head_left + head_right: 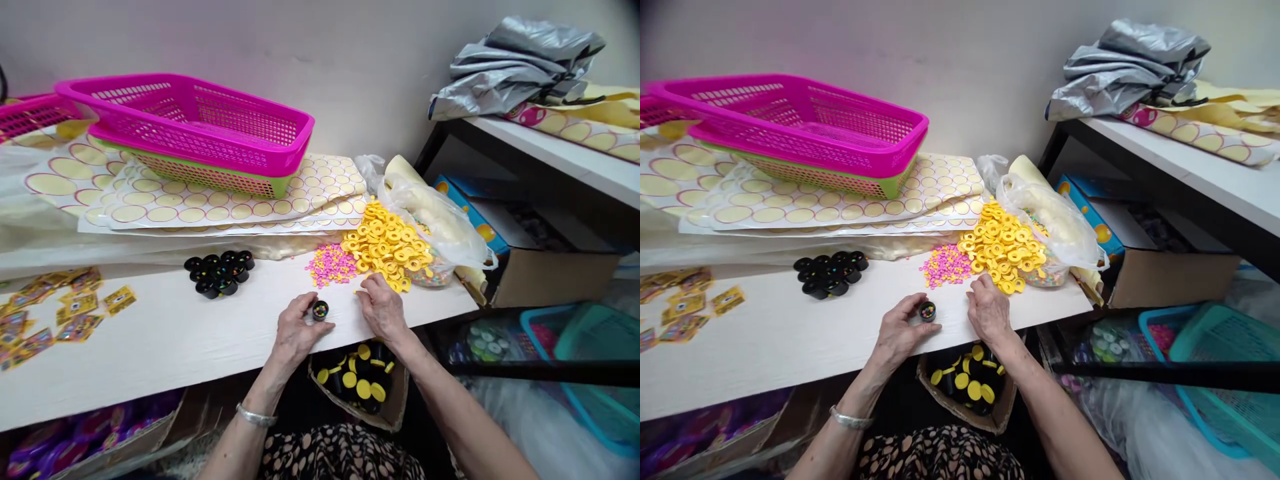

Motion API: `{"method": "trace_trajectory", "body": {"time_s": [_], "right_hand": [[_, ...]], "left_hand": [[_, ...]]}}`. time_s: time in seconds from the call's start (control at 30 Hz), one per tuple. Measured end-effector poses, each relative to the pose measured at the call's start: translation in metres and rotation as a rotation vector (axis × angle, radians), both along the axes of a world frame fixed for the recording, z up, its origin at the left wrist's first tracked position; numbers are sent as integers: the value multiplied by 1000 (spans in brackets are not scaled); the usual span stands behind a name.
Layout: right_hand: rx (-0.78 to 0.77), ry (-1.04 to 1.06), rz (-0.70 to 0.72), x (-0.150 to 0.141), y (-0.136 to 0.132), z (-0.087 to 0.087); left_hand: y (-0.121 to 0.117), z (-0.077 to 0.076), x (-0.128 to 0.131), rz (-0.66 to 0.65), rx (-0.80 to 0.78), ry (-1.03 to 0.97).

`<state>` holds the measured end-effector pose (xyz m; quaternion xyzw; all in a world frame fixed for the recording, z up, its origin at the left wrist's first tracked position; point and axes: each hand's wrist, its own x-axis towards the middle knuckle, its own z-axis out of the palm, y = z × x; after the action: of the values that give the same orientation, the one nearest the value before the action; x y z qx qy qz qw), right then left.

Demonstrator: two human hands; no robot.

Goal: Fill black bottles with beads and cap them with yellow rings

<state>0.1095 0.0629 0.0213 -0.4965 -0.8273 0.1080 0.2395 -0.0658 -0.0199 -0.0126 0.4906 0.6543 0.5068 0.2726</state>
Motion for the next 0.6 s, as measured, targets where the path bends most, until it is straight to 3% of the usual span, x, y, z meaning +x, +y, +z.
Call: {"method": "trace_trajectory", "body": {"time_s": [0.13, 0.4, 0.5, 0.6], "right_hand": [[-23, -54, -89, 3, 2, -1], [-57, -329, -14, -11, 2, -11], [-69, -221, 1, -14, 1, -11], [-122, 33, 188, -16, -6, -2]], "left_hand": [[0, -3, -2, -56, 21, 90], [1, 3, 1, -101, 14, 143], [1, 2, 2, -119, 5, 165], [0, 2, 4, -128, -2, 189]]}}
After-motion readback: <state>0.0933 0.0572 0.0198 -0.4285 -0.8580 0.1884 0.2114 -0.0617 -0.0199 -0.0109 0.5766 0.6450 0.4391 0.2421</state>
